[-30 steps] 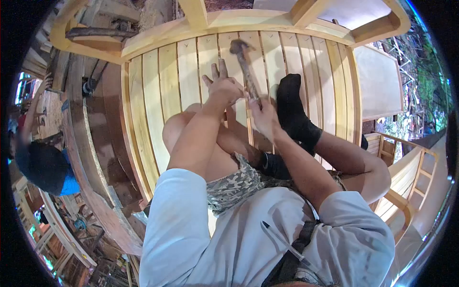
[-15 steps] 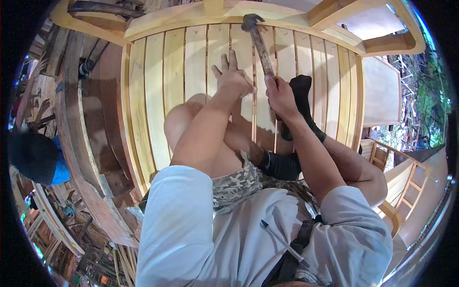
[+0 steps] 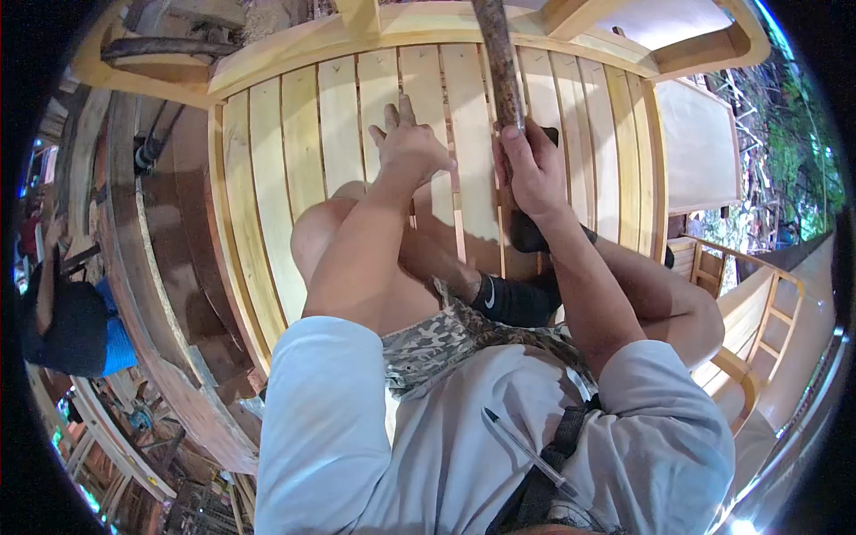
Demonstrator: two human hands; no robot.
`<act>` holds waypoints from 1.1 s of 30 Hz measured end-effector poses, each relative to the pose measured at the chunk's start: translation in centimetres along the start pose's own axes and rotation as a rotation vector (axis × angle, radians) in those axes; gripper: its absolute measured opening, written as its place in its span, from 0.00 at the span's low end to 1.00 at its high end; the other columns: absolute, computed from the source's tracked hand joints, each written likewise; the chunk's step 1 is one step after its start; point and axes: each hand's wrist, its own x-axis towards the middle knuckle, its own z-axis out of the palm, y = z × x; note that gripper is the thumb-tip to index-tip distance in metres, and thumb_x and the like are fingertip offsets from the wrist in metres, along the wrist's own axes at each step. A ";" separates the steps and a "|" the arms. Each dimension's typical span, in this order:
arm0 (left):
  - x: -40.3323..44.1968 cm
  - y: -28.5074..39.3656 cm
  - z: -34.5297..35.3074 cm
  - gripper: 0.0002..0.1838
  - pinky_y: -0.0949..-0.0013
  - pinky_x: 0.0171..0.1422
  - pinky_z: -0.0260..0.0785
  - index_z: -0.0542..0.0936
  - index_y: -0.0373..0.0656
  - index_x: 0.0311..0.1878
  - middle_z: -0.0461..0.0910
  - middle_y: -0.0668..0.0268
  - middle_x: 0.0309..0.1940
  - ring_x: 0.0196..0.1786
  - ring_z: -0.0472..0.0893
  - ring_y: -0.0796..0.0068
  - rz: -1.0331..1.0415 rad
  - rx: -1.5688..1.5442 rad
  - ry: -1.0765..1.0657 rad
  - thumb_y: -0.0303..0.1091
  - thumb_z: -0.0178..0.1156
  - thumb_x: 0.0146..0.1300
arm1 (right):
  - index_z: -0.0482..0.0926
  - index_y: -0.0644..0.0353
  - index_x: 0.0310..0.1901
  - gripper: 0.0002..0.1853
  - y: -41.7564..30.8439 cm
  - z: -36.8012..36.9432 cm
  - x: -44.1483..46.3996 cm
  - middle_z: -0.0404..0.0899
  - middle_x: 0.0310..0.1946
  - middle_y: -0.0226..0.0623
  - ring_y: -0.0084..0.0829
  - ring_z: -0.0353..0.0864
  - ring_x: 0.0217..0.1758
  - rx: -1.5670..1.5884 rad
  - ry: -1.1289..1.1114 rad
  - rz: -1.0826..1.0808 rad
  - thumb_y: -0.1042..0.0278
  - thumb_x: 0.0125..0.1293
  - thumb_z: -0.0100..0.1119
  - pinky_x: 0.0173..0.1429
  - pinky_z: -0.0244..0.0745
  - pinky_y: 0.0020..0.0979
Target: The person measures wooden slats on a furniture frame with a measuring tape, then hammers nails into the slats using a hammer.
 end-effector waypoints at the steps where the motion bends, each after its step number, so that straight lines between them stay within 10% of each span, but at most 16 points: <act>1: -0.1 0.1 -0.2 0.42 0.32 0.84 0.40 0.82 0.43 0.66 0.39 0.51 0.86 0.86 0.42 0.46 0.008 0.009 -0.001 0.58 0.73 0.50 | 0.73 0.63 0.44 0.20 0.6 -0.2 -0.3 0.71 0.23 0.25 0.16 0.68 0.21 0.005 0.011 -0.002 0.49 0.81 0.53 0.24 0.65 0.23; 9: 0.1 0.2 0.1 0.44 0.34 0.84 0.42 0.82 0.45 0.65 0.39 0.55 0.86 0.86 0.43 0.47 -0.003 0.030 0.016 0.63 0.75 0.49 | 0.73 0.58 0.48 0.22 5.8 -0.6 -2.8 0.71 0.23 0.28 0.23 0.70 0.17 0.205 0.062 0.589 0.43 0.82 0.46 0.20 0.69 0.30; 21: 0.1 -0.2 0.3 0.44 0.30 0.82 0.43 0.79 0.49 0.70 0.41 0.55 0.86 0.86 0.43 0.48 0.008 0.060 0.007 0.61 0.74 0.50 | 0.78 0.71 0.40 0.24 6.0 0.5 0.9 0.82 0.24 0.51 0.44 0.86 0.29 -0.438 0.089 0.013 0.51 0.77 0.56 0.37 0.77 0.44; 23: 0.7 -0.6 1.1 0.44 0.30 0.82 0.44 0.81 0.51 0.67 0.42 0.54 0.86 0.86 0.43 0.46 0.008 0.032 0.031 0.61 0.76 0.47 | 0.75 0.68 0.35 0.23 7.2 0.5 2.0 0.73 0.21 0.33 0.22 0.72 0.23 -0.526 0.026 -0.080 0.51 0.79 0.54 0.29 0.68 0.31; 27: 0.9 -1.1 1.8 0.41 0.31 0.81 0.44 0.84 0.50 0.64 0.43 0.52 0.85 0.85 0.46 0.44 0.036 -0.015 0.068 0.61 0.76 0.46 | 0.75 0.66 0.34 0.24 7.6 0.5 2.9 0.73 0.21 0.31 0.20 0.71 0.24 -0.646 -0.013 0.015 0.50 0.79 0.55 0.29 0.68 0.32; 29: 0.9 -0.7 1.6 0.41 0.31 0.81 0.44 0.84 0.48 0.64 0.43 0.52 0.85 0.85 0.46 0.44 0.019 0.001 0.069 0.61 0.75 0.48 | 0.79 0.70 0.45 0.23 4.9 0.9 2.6 0.84 0.31 0.57 0.54 0.88 0.40 -0.609 0.010 0.161 0.51 0.77 0.56 0.42 0.79 0.45; 33: -0.2 -0.3 0.1 0.41 0.30 0.83 0.40 0.80 0.43 0.68 0.42 0.54 0.86 0.86 0.42 0.46 0.021 0.002 0.021 0.57 0.73 0.53 | 0.76 0.68 0.46 0.21 0.1 1.9 1.4 0.79 0.24 0.38 0.25 0.77 0.28 -0.318 0.096 -0.026 0.52 0.78 0.56 0.35 0.75 0.32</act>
